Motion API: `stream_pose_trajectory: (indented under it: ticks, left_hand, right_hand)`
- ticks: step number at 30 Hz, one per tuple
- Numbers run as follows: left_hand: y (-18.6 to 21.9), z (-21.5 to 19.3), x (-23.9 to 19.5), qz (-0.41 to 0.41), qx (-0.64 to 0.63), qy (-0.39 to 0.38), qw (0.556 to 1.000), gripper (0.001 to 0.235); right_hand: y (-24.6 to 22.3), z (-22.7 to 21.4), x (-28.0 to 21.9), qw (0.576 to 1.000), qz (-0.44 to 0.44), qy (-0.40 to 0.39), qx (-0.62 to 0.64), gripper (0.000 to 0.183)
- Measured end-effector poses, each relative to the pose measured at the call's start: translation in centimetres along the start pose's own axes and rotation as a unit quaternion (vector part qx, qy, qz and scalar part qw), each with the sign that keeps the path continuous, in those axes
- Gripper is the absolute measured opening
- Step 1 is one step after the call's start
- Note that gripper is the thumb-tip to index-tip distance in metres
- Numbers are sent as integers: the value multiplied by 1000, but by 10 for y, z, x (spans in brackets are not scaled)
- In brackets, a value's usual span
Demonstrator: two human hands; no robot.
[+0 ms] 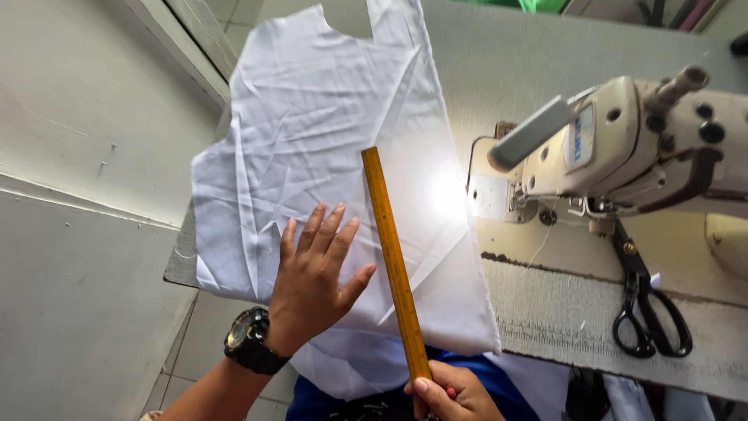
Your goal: Marking fabric with a ruler and pencil before cutting it with scissors on a sewing table.
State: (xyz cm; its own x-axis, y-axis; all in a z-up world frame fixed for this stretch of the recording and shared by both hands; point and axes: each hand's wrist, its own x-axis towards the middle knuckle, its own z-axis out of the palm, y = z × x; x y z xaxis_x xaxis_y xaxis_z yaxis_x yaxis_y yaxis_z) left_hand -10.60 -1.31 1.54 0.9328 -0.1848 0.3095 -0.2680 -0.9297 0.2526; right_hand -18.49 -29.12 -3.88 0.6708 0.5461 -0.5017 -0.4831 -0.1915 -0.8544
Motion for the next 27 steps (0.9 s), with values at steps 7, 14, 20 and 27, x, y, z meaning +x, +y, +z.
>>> stream_pose_trajectory:
  ticks: [7, 14, 20, 27]
  left_hand:
    - [2, 6, 3, 99, -17, -57, 993, 84]
    - [-11, 13, 33, 104, 29, -52, 993, 92]
    - [-20, 20, 57, 103, 24, -47, 993, 92]
    - [-22, 26, 70, 103, 17, -53, 993, 94]
  right_hand:
    - [-17, 12, -2, 995, -62, 4, -77, 31]
    - [-27, 2, -13, 976, -112, 54, -179, 35]
    - [-50, -18, -35, 945, -235, 80, -214, 54]
    - [-59, -28, -45, 920, -280, 203, -185, 70]
